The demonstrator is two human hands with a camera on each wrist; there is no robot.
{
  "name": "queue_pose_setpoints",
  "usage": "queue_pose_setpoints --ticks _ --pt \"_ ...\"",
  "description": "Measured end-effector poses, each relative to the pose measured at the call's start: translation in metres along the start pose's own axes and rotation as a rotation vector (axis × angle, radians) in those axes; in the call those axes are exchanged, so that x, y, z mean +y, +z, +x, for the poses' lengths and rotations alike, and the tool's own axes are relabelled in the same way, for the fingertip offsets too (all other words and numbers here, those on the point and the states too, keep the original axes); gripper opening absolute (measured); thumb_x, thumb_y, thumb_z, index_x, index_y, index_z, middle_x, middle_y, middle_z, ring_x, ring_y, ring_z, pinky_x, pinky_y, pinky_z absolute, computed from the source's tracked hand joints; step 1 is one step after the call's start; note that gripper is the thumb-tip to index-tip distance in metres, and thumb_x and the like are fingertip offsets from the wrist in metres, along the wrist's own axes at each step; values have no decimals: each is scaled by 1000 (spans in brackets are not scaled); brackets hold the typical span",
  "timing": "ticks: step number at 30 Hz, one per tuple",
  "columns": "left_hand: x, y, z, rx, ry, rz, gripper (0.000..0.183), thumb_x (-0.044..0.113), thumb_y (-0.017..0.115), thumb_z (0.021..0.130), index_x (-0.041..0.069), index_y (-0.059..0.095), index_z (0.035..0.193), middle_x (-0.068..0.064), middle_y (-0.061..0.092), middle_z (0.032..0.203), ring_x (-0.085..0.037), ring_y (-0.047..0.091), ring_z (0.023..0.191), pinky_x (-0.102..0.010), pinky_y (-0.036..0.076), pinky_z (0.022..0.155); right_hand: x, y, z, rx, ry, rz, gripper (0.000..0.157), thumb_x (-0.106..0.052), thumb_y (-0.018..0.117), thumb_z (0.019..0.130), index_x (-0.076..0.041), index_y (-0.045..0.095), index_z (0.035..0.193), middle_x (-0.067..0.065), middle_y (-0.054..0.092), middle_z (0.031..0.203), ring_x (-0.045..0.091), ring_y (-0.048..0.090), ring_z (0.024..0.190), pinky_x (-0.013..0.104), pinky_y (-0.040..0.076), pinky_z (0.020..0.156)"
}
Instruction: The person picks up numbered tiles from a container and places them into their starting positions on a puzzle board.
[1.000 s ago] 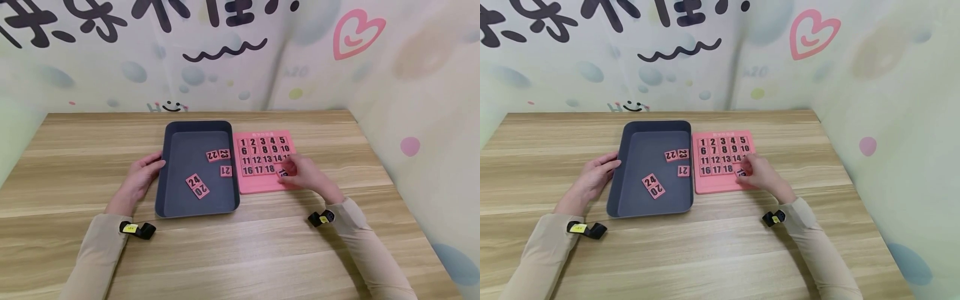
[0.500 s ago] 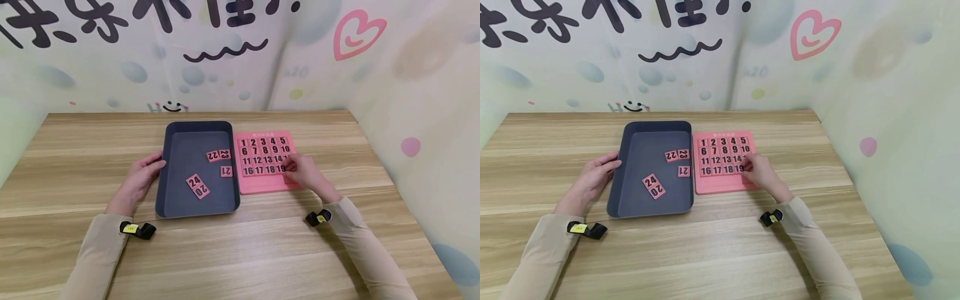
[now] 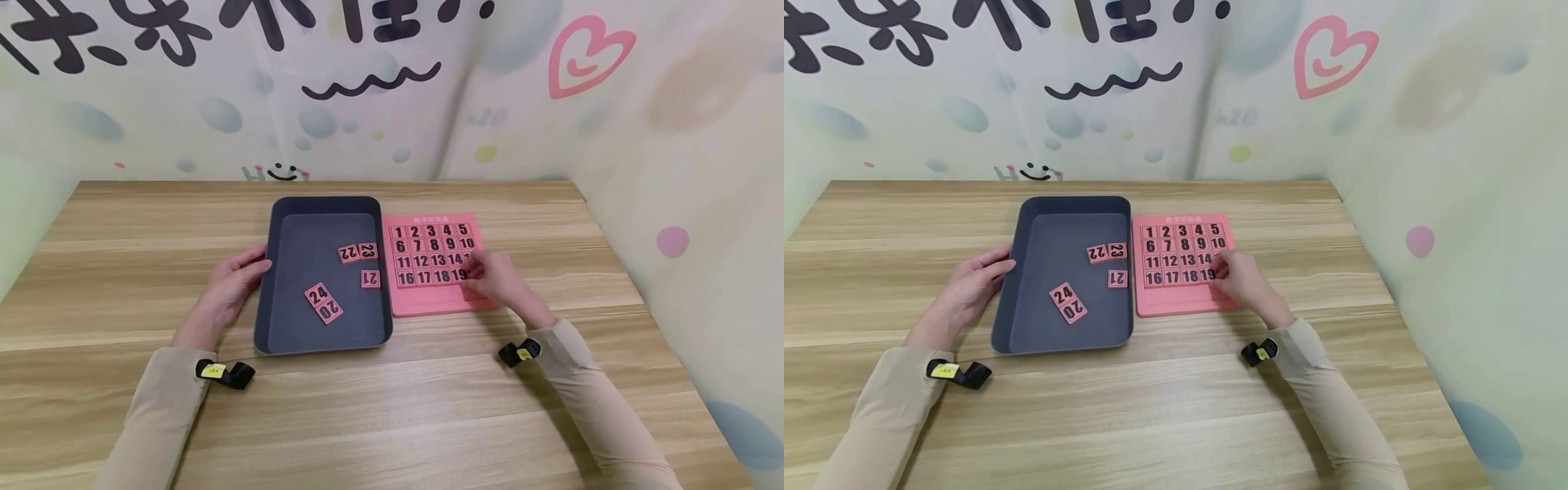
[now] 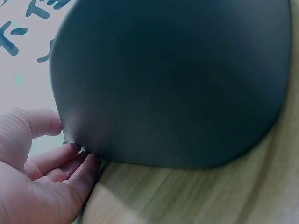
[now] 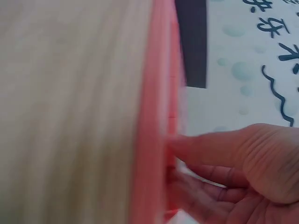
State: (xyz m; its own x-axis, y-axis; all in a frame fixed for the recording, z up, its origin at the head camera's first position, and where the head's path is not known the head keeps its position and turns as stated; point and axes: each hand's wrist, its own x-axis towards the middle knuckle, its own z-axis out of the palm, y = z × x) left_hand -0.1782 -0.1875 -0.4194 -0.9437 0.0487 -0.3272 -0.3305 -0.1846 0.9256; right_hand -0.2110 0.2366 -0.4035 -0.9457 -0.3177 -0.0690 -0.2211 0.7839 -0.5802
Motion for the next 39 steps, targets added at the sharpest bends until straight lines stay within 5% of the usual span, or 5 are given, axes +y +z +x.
queue_pose_setpoints --ticks 10,15,23,39 --pt "0 0 0 1 5 -2 67 11 60 91 -5 23 145 -16 21 152 4 50 104 -12 41 89 -51 -8 16 19 -97 28 35 -6 77 76 8 59 102 20 63 96 29 60 87 39 53 78" --pt "1 0 0 5 -5 6 67 12 61 91 -4 24 145 -16 20 152 -1 45 115 -15 38 96 -86 10 24 -2 -226 111 32 -4 76 76 7 61 102 20 63 97 26 61 85 35 53 78" --pt "0 0 -1 8 4 -13 65 8 58 92 -5 24 145 -18 20 152 3 51 104 -11 41 88 -125 45 34 -118 -397 158 27 -4 75 77 5 62 99 15 63 91 18 61 79 22 53 68" --pt "0 0 0 10 3 -8 65 8 59 92 -5 24 145 -16 22 152 6 53 98 -11 41 88 -144 88 38 -334 -543 33 28 -7 76 78 -1 68 104 9 63 97 17 57 87 17 49 74"
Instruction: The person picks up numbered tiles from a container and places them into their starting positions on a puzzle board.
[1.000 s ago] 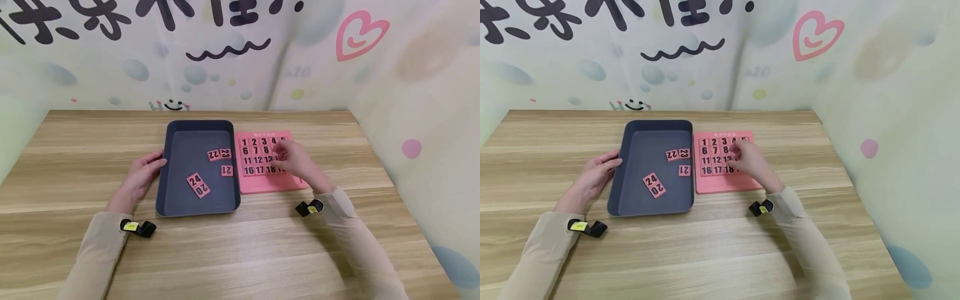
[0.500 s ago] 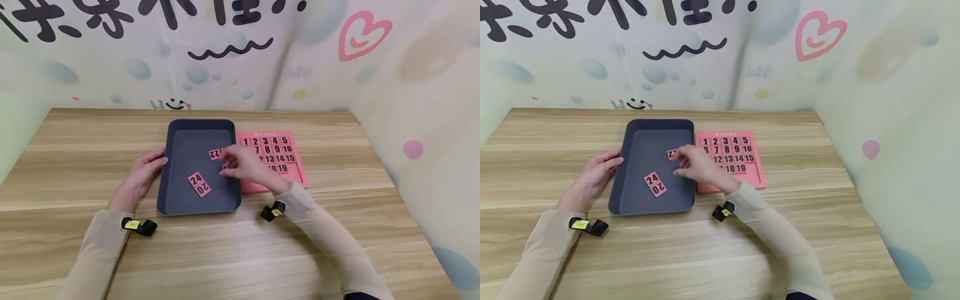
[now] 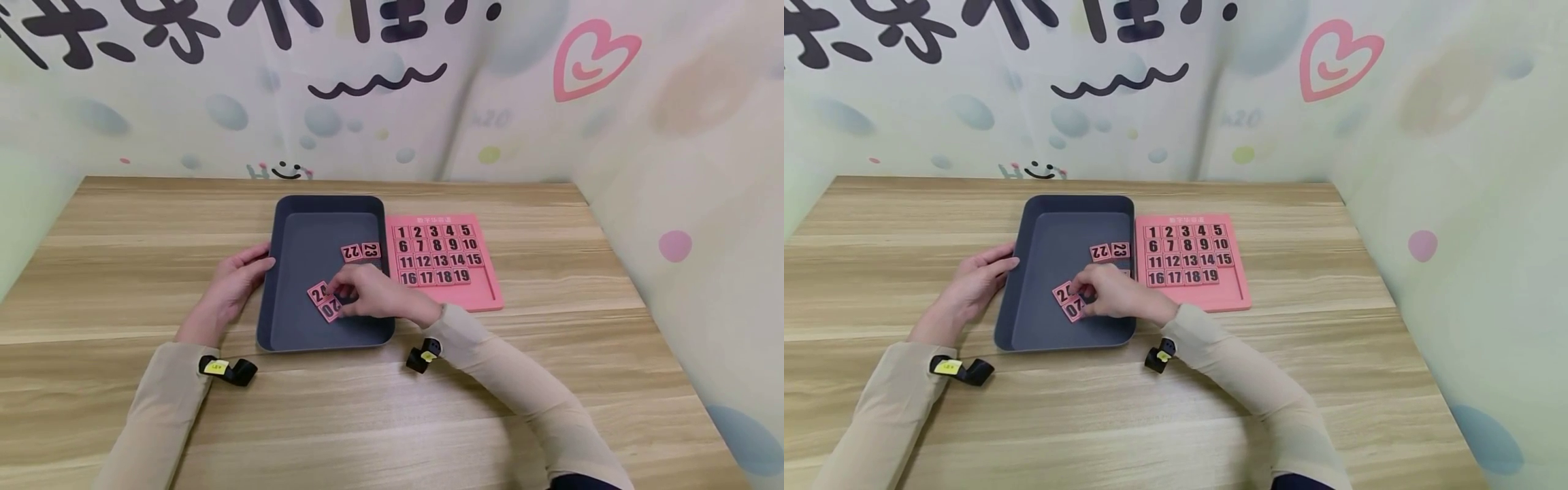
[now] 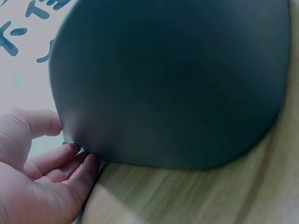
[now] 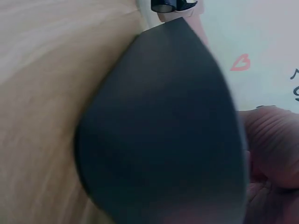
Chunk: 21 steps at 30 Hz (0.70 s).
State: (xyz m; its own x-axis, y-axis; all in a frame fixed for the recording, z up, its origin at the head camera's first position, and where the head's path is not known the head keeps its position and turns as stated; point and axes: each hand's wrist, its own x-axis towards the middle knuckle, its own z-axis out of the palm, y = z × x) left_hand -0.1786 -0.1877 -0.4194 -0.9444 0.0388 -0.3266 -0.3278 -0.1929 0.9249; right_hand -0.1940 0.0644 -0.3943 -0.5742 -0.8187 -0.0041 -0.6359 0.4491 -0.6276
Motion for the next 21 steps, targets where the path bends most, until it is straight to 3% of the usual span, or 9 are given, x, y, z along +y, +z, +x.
queue_pose_setpoints --ticks 5,13,21 --pt "0 0 1 -4 4 24 64 9 58 92 -4 24 145 -17 20 152 4 49 105 -16 38 98 1 5 2 -26 31 -15 26 -9 76 78 -4 68 102 7 61 96 16 55 86 15 45 72" --pt "-1 0 1 -7 11 26 63 9 57 93 -4 24 145 -14 26 151 5 51 102 -13 40 91 0 9 3 -49 57 -61 25 -9 77 78 -5 68 101 6 60 95 17 54 86 19 44 75" --pt "0 0 0 -16 17 41 64 10 57 93 -5 23 145 -18 22 152 2 49 106 -12 41 89 -2 10 4 -72 66 -133 25 -11 76 78 -8 67 102 4 58 91 15 52 84 22 43 73"
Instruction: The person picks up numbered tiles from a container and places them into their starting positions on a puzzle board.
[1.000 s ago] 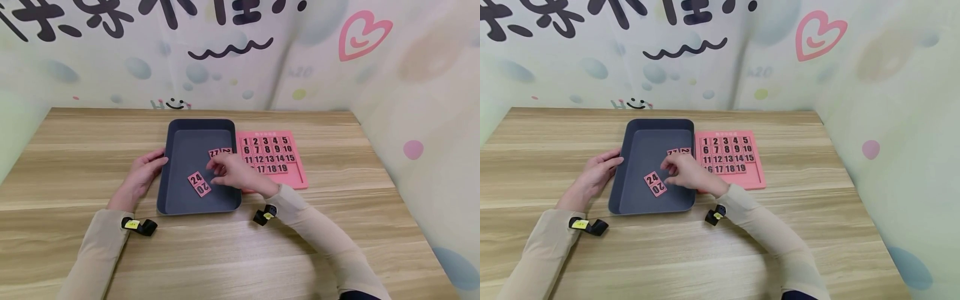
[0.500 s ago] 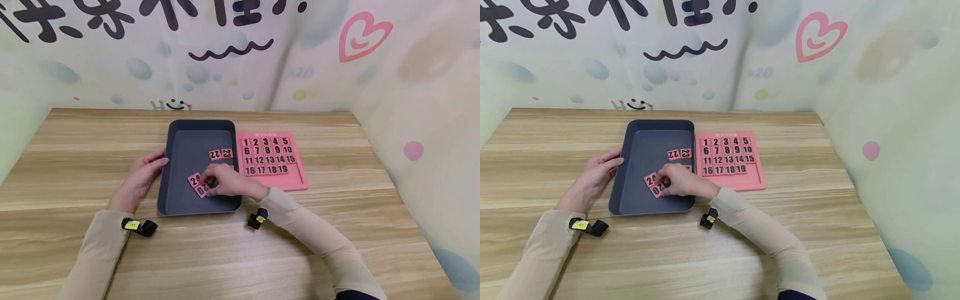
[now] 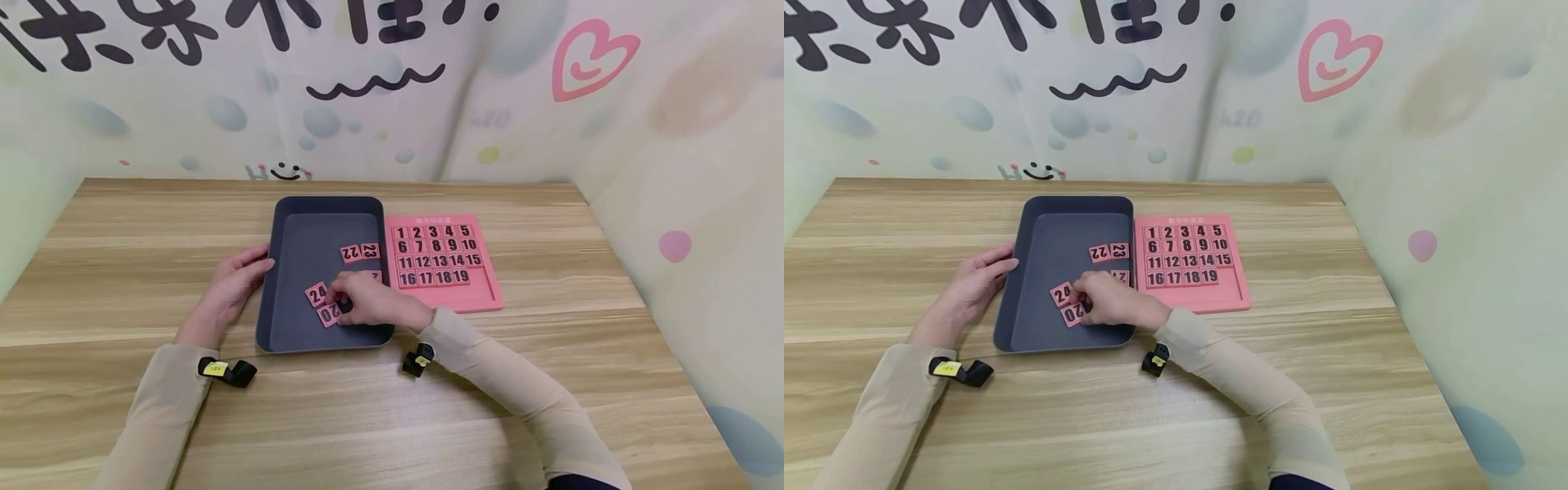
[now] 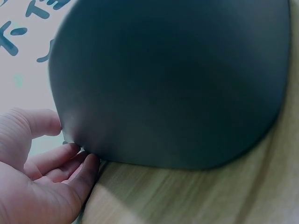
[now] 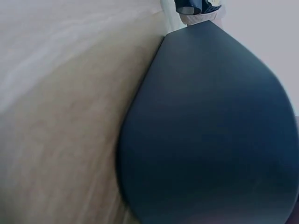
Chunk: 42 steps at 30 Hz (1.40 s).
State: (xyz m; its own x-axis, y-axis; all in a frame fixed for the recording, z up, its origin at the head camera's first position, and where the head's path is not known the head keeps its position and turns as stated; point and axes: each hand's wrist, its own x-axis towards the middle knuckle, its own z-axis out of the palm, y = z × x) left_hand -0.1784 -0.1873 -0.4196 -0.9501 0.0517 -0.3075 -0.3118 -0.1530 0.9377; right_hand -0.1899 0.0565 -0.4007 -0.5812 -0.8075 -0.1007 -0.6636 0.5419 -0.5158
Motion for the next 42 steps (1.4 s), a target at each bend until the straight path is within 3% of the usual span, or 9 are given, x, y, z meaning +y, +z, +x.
queue_pose_setpoints --ticks 5,10,16,24,31,35,42 --pt "0 0 -1 0 8 -7 64 10 58 92 -7 24 144 -13 33 148 3 51 104 -11 42 87 1 0 -1 7 -13 -4 26 -10 76 76 -6 67 100 4 58 90 16 52 83 21 43 72" --pt "-2 0 -1 1 10 -49 64 8 59 92 -7 25 144 -2 49 132 3 53 100 -10 43 85 2 -6 -6 63 -33 27 27 -8 76 74 -3 66 99 5 59 91 16 53 82 19 44 71" --pt "-3 -1 -1 6 16 -51 64 8 59 91 -8 25 143 2 52 125 3 53 99 -10 43 84 5 -20 -16 121 -37 42 26 -8 74 74 -2 65 97 4 61 90 15 54 81 18 45 72" --pt "-3 0 -3 15 11 -46 67 10 61 91 -7 24 144 1 50 132 5 53 98 -11 43 84 18 -38 -42 202 43 126 21 -4 72 74 -3 65 95 2 59 85 19 55 78 21 48 67" --pt "-2 0 -2 17 14 -73 68 9 62 90 -8 24 143 11 57 112 5 55 96 -10 44 83 41 -53 -70 310 78 138 25 1 73 69 -1 65 92 4 63 86 20 58 81 30 52 72" --pt "-1 0 -2 14 11 -70 67 9 62 90 -8 25 144 9 56 114 4 54 96 -11 44 83 56 -61 -88 362 106 133 27 1 75 68 1 65 93 7 64 86 19 58 78 31 52 70" --pt "0 1 -2 13 6 -74 65 7 61 91 -7 26 144 8 56 118 4 55 97 -11 44 83 82 -69 -118 398 224 201 30 7 75 67 6 63 95 13 61 87 25 56 80 35 50 72"
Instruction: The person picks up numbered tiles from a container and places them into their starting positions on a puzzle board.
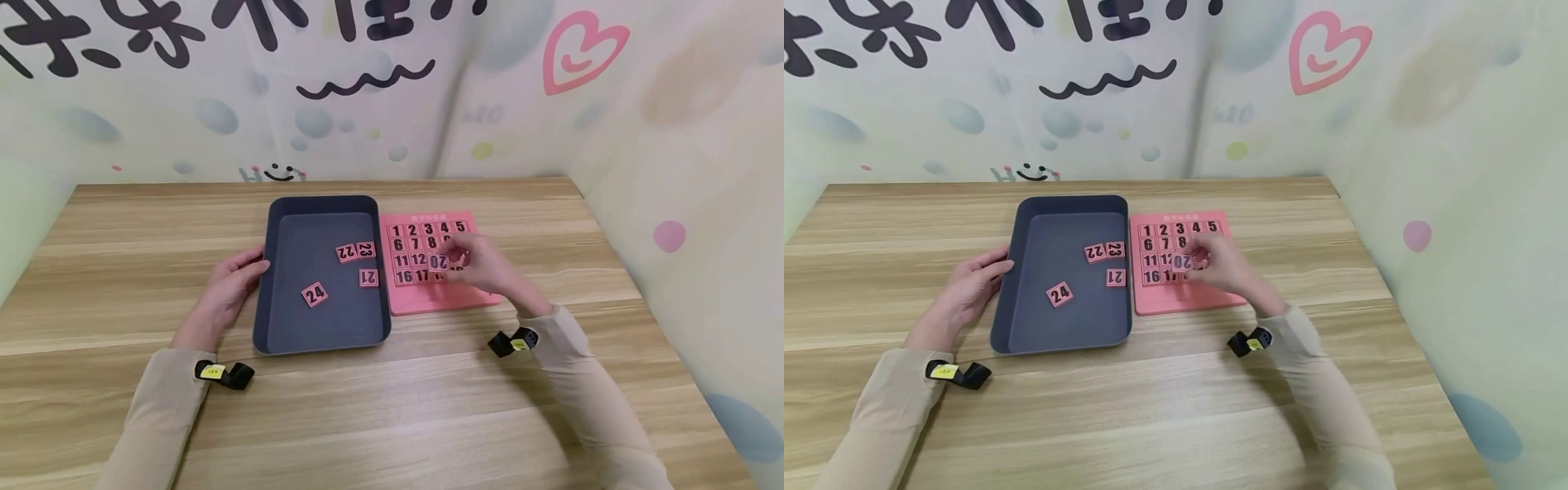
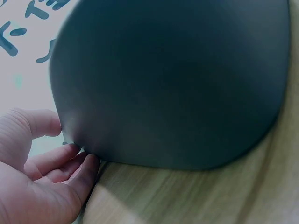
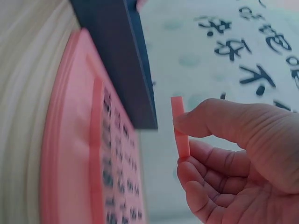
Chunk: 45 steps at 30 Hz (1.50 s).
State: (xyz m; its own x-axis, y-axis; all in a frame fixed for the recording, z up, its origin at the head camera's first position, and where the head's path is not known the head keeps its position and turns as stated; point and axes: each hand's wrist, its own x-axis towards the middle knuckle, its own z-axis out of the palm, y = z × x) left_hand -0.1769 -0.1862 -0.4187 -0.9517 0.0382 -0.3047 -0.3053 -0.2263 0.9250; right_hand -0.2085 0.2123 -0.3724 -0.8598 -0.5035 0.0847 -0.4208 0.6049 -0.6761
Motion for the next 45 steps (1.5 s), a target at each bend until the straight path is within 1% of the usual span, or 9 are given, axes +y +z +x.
queue_pose_setpoints --ticks 6,12,15,18,24,33,36,39,45 --pt "0 -1 0 -1 -5 3 65 8 61 90 -6 26 144 2 51 130 4 55 98 -11 43 84 21 -8 -9 13 109 -28 32 4 75 70 9 62 98 17 62 88 29 58 82 39 52 74" --pt "0 -1 0 -4 -11 11 66 9 61 91 -5 25 144 -5 40 144 4 54 99 -10 43 84 38 -7 -12 1 165 -54 28 6 73 70 8 64 96 16 63 87 27 58 80 35 52 72" --pt "0 0 0 -6 -11 17 65 8 60 91 -5 25 144 -5 39 145 4 53 100 -10 43 84 43 -7 -14 -1 197 -44 28 6 73 70 8 63 96 15 62 86 26 57 79 32 51 71" --pt "0 0 1 -6 -10 17 64 8 60 91 -5 26 144 -1 46 137 3 53 100 -10 43 84 48 -8 -16 -3 223 -34 28 4 74 71 8 63 96 14 62 85 25 57 78 30 51 69" --pt "0 0 1 -6 -11 13 68 10 62 90 -6 25 144 -7 37 147 4 54 99 -10 43 84 52 -11 -20 4 251 -40 27 3 74 72 9 63 95 15 63 83 25 58 76 29 51 67" --pt "1 0 1 -8 -18 24 69 11 62 91 -5 23 145 -11 28 151 5 53 98 -10 42 84 54 -11 -24 0 264 -50 26 -1 75 73 7 63 95 13 64 82 24 59 76 29 52 67" --pt "1 0 0 -6 -17 27 68 11 62 90 -5 23 145 -8 34 148 5 54 99 -10 42 84 55 -11 -24 1 268 -46 26 -2 76 73 7 63 95 13 64 82 23 59 75 27 51 66" --pt "1 0 0 -4 -10 21 68 10 62 90 -6 24 144 -4 44 137 4 54 97 -10 42 84 55 -12 -25 2 280 -41 26 -1 75 74 7 63 95 13 64 83 24 59 76 27 51 67" --pt "0 0 0 -9 2 -1 69 9 63 89 -8 24 144 4 54 120 4 56 95 -10 44 83 59 -16 -31 20 280 -49 27 0 74 73 8 64 96 13 64 82 24 58 76 28 50 66"
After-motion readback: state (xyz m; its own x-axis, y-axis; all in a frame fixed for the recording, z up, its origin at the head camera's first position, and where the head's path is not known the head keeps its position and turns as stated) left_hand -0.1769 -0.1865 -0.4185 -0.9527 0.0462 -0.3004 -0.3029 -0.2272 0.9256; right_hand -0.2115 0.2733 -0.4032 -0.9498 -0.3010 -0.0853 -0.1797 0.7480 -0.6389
